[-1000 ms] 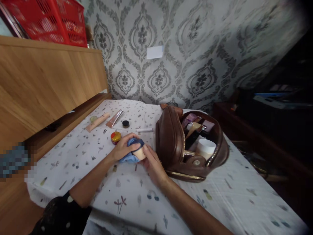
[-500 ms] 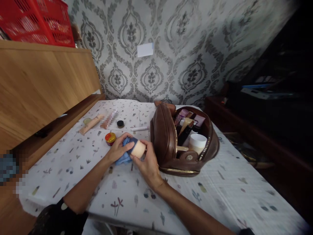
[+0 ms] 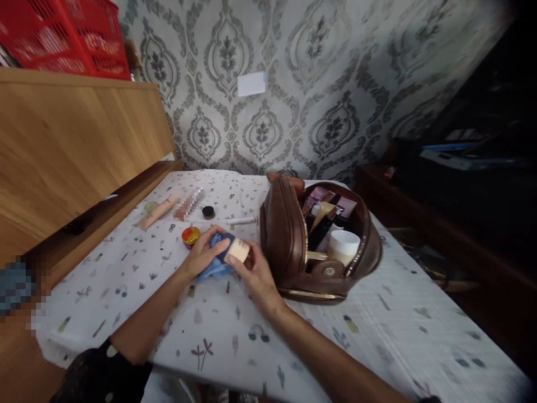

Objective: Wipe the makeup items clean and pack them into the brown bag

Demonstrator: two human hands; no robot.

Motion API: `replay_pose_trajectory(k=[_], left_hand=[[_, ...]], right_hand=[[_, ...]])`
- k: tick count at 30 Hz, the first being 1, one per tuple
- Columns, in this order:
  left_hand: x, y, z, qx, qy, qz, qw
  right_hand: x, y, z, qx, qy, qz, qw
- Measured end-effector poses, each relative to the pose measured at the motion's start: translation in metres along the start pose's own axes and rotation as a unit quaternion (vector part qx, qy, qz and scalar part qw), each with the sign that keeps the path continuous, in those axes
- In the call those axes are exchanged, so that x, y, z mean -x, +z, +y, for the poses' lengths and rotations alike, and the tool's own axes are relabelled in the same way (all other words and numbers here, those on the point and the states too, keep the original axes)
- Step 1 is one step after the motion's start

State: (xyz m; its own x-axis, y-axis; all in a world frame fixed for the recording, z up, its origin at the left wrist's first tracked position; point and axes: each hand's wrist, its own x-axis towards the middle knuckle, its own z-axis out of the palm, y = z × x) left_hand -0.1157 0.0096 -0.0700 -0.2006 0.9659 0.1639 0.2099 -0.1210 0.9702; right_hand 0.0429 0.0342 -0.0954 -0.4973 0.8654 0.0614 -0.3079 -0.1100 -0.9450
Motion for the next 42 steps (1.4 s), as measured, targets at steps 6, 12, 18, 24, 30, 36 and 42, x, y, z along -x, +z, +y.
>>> replay_pose_trajectory(k=[6, 12, 18, 24, 30, 36, 42], left_hand=[[0.000, -0.001, -0.001, 0.024, 0.003, -0.009, 1.000], [0.001, -0.002, 0.002, 0.031, 0.012, -0.010, 0.999], [0.002, -0.006, 0.004, 0.008, 0.053, -0.035, 0.998], [0.000, -0.007, 0.001, -0.011, 0.048, -0.020, 0.999], [0.000, -0.008, 0.000, 0.001, 0.026, -0.039, 0.999], [0.000, -0.009, 0.007, 0.001, 0.039, -0.059, 0.997], [0.002, -0.004, 0.008, 0.006, -0.001, -0.084, 0.996]], right_hand=[[-0.001, -0.001, 0.003, 0.064, -0.079, 0.010, 0.995], [0.001, 0.000, 0.000, 0.019, -0.033, 0.007, 0.999], [0.000, 0.003, -0.001, -0.090, 0.103, -0.028, 0.990], [0.004, 0.005, -0.006, -0.101, 0.074, -0.016, 0.992], [0.003, 0.004, -0.006, -0.117, 0.092, -0.024, 0.989], [-0.003, 0.004, -0.005, -0.163, 0.176, -0.045, 0.970], [-0.003, 0.004, -0.002, -0.183, 0.163, -0.028, 0.969]])
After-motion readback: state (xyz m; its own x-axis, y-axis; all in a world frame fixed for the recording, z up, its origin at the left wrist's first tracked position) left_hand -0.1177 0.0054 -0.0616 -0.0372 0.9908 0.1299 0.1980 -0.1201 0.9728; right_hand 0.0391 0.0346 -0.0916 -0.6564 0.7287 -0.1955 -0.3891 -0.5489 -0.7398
